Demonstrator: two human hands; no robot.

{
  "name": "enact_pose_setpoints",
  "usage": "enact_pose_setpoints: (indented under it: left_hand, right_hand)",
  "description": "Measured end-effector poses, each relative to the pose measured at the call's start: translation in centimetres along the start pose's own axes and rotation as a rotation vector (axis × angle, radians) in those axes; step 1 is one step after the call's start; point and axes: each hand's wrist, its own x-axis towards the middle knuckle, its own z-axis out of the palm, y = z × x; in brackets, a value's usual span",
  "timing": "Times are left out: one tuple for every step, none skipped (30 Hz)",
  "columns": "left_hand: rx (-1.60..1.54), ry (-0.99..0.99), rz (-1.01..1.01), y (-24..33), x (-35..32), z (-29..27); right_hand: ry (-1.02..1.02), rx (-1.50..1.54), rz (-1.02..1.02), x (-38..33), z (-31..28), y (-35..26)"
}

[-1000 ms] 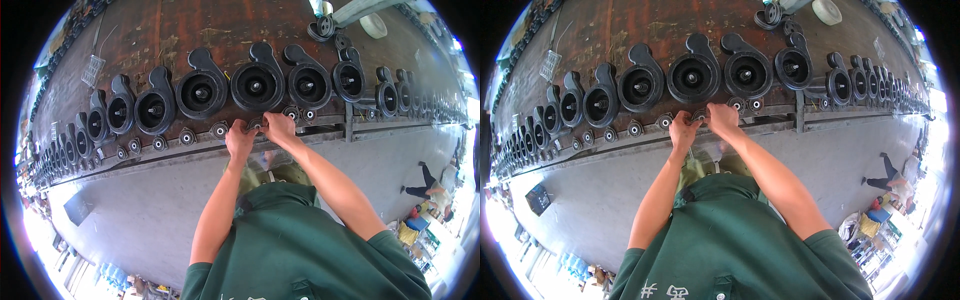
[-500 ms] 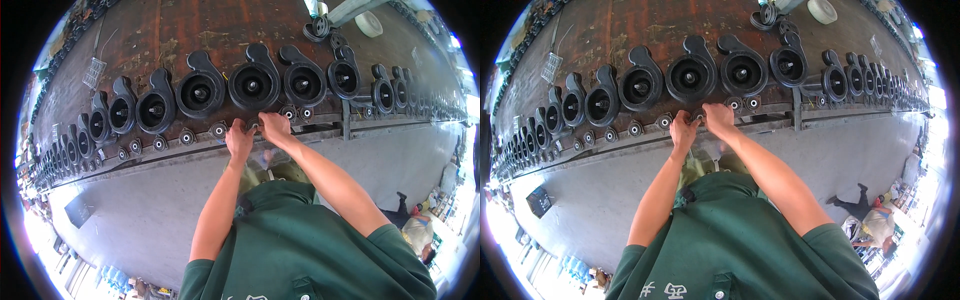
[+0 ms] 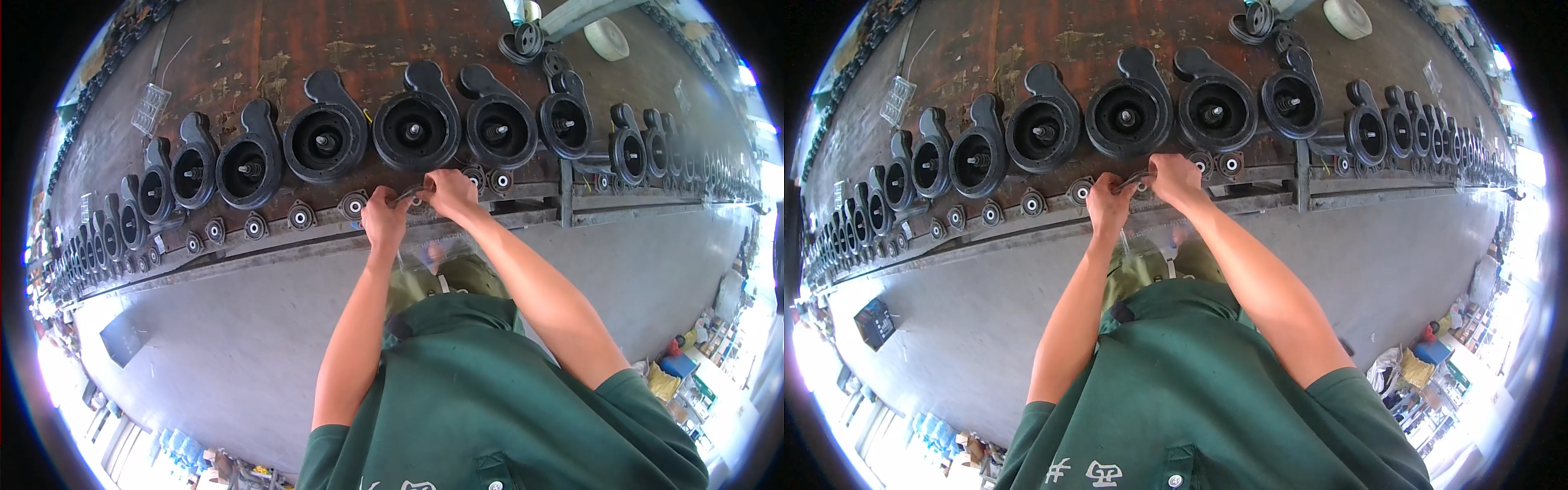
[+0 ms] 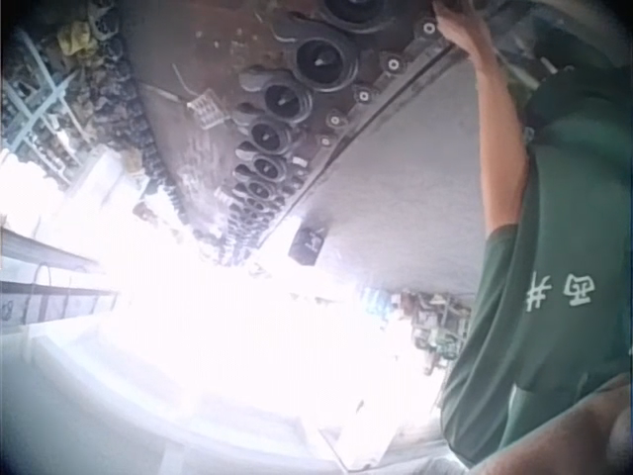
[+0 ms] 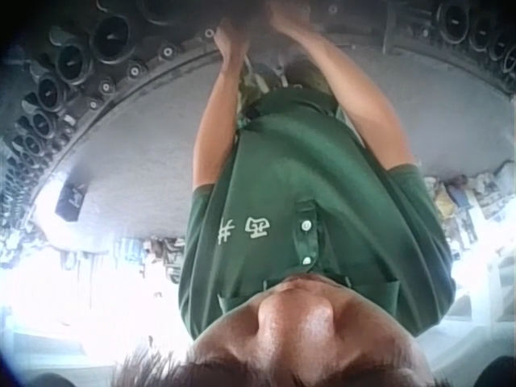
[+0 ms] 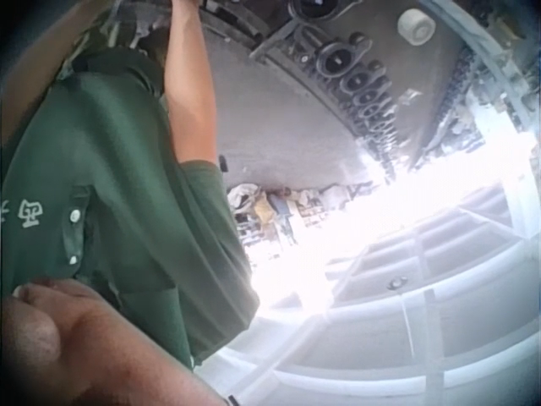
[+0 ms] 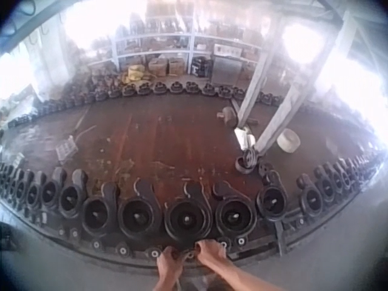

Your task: The person places washers and other small metal components into black mechanical housings arranged on a long industrial workbench, picks up a green cloth to wipe down the surface, and continues inserting small parts from plastic trays into the housings.

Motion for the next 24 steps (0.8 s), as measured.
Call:
enact_pose_setpoints:
  left_hand:
    - [0.026,-0.007,-0.005,0.1,0.2,-0.1]
    - [0.037,-0.021,-0.008,0.2,0.4,-0.1]
    - [0.05,-0.037,-0.012,0.7,0.4,-0.3]
    - [0.063,-0.054,-0.016,1.0,0.5,-0.5]
    - [0.081,-0.064,-0.03,1.1,0.6,-0.6]
    - [0.097,-0.075,-0.043,1.2,0.7,-0.6]
    - [0.114,-0.085,-0.056,1.2,0.8,-0.6]
    - [0.121,-0.086,-0.058,1.2,0.8,-0.6]
    - [0.129,-0.086,-0.061,1.3,0.7,-0.6]
    - [0.137,-0.086,-0.064,1.3,0.7,-0.5]
    - [0.153,-0.084,-0.072,1.5,0.8,-0.4]
    - [0.169,-0.084,-0.08,1.8,0.8,-0.3]
    - [0.185,-0.085,-0.088,2.0,0.8,-0.2]
    - [0.195,-0.078,-0.098,2.3,0.4,-0.1]
    - [0.203,-0.069,-0.105,2.6,0.1,0.0]
    - [0.212,-0.06,-0.111,2.8,0.0,0.0]
    - [0.219,-0.063,-0.1,3.0,0.3,0.0]
    - [0.226,-0.067,-0.089,3.2,0.5,0.0]
    - [0.232,-0.071,-0.079,3.3,0.4,-0.1]
    - [0.231,-0.068,-0.096,3.3,0.1,0.0]
    - [0.227,-0.06,-0.106,3.4,0.0,0.1]
    - [0.224,-0.052,-0.115,3.6,0.0,0.2]
    - [0.193,-0.046,-0.078,3.4,0.3,0.0]
    - [0.165,-0.042,-0.047,2.5,0.5,-0.4]
  right_hand:
    - [-0.004,-0.007,0.009,0.2,-0.1,-0.2]
    - [-0.015,-0.018,-0.008,0.3,-0.3,-0.3]
    - [-0.027,-0.028,-0.021,0.4,-0.5,-0.3]
    - [-0.038,-0.038,-0.035,0.4,-0.6,-0.3]
    - [-0.037,-0.069,-0.025,0.5,-0.6,-0.5]
    - [-0.036,-0.102,-0.016,0.4,-0.4,-0.9]
    - [-0.035,-0.134,-0.006,0.4,-0.4,-1.1]
    - [-0.013,-0.139,-0.016,0.2,-0.2,-1.0]
    - [0.009,-0.142,-0.028,0.0,0.2,-1.0]
    - [0.031,-0.146,-0.04,0.0,0.4,-0.9]
    - [0.032,-0.162,-0.055,0.3,0.6,-0.7]
    - [0.031,-0.177,-0.069,0.3,0.6,-0.8]
    - [0.031,-0.192,-0.082,0.4,0.6,-0.8]
    - [0.012,-0.207,-0.076,0.3,0.7,-0.8]
    - [-0.003,-0.224,-0.072,0.2,0.6,-1.0]
    - [-0.017,-0.24,-0.067,0.2,0.4,-1.2]
    - [-0.024,-0.239,-0.058,0.5,0.3,-1.5]
    - [-0.032,-0.239,-0.047,0.7,0.1,-1.9]
    - [-0.039,-0.239,-0.037,0.7,0.0,-2.1]
    - [-0.025,-0.237,-0.038,0.3,0.2,-2.0]
    - [-0.001,-0.237,-0.042,0.1,0.2,-2.0]
    - [0.022,-0.236,-0.047,0.0,0.2,-2.0]
    - [0.044,-0.251,-0.073,0.3,0.1,-1.7]
    - [0.06,-0.265,-0.099,0.5,0.4,-1.0]
